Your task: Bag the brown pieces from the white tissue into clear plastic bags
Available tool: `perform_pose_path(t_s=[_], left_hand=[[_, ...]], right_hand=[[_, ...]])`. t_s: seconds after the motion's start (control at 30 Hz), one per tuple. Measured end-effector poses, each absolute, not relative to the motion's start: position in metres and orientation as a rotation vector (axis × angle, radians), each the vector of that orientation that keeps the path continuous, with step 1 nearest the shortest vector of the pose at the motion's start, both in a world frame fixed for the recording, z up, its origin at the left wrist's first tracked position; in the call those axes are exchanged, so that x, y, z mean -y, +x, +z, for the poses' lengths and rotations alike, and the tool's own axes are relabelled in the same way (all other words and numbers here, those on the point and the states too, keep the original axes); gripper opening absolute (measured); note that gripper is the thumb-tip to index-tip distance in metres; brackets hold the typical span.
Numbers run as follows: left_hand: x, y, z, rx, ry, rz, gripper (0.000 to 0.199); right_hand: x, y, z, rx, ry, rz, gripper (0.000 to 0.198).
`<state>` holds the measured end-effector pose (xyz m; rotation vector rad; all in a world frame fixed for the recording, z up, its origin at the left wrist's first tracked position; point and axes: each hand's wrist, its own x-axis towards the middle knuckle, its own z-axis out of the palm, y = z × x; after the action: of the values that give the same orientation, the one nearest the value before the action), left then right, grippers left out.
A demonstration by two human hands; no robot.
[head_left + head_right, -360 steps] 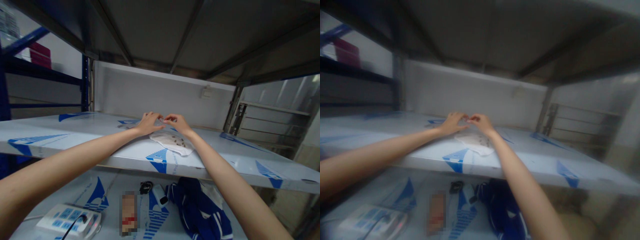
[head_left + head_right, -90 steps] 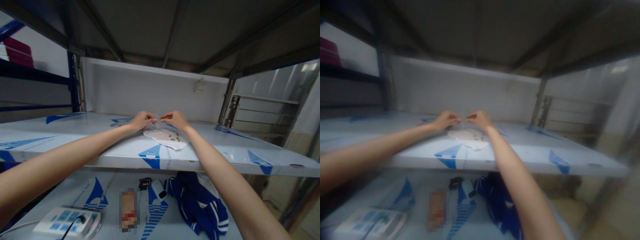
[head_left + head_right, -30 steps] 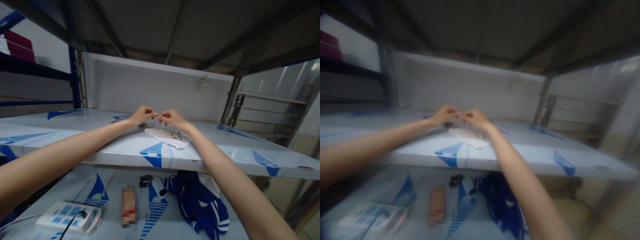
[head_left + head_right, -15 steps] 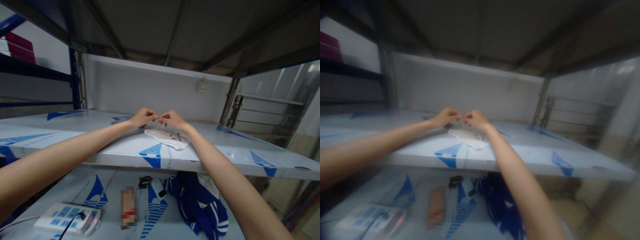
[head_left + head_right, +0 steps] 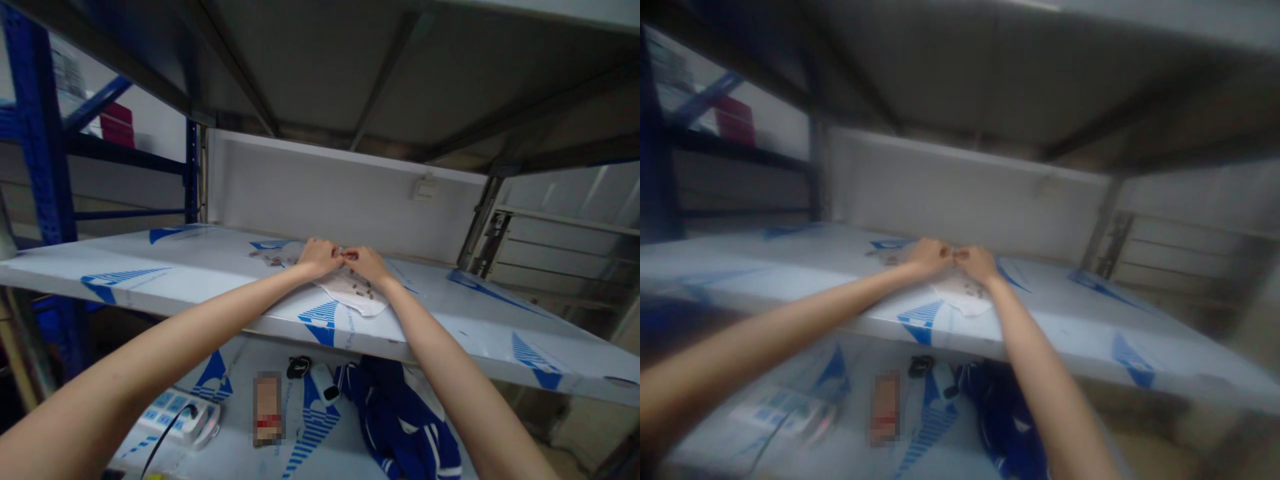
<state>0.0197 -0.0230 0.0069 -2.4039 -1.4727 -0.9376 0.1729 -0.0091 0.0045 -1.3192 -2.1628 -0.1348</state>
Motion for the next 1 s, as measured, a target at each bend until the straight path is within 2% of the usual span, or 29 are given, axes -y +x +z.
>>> perform_pose_path(t_s=[0.2, 0.33, 0.4, 0.57, 0.83, 1.0], left_hand=[[0.028, 0.031, 0.008, 1.226, -2.243, -0.966, 0.032], [0.019, 0.018, 0.001, 0.956, -2.232, -0.955, 0.068], [0.012, 0.011, -0.003, 0.909, -2.329, -0.855, 0.075], [0.0, 0.008, -0.009, 0.968, -2.45, -0.856, 0.063], [0.005, 0.015, -0.006, 0.958, -2.406, -0.963, 0.058], [0.003, 0.011, -0.004, 1.011, -2.388, -1.001, 0.05]], right_hand=[[0.0, 0.185, 0.002, 1.951, -1.308, 0.215, 0.016], [-0.001, 0.187, 0.001, 1.891, -1.207, 0.446, 0.013], [0.0, 0.187, 0.0, 1.907, -1.168, 0.518, 0.013], [0.001, 0.188, -0.002, 2.006, -1.139, 0.555, 0.015], [0.003, 0.189, 0.002, 2.059, -1.145, 0.529, 0.028], [-0.001, 0.201, 0.007, 1.901, -1.32, 0.51, 0.032]])
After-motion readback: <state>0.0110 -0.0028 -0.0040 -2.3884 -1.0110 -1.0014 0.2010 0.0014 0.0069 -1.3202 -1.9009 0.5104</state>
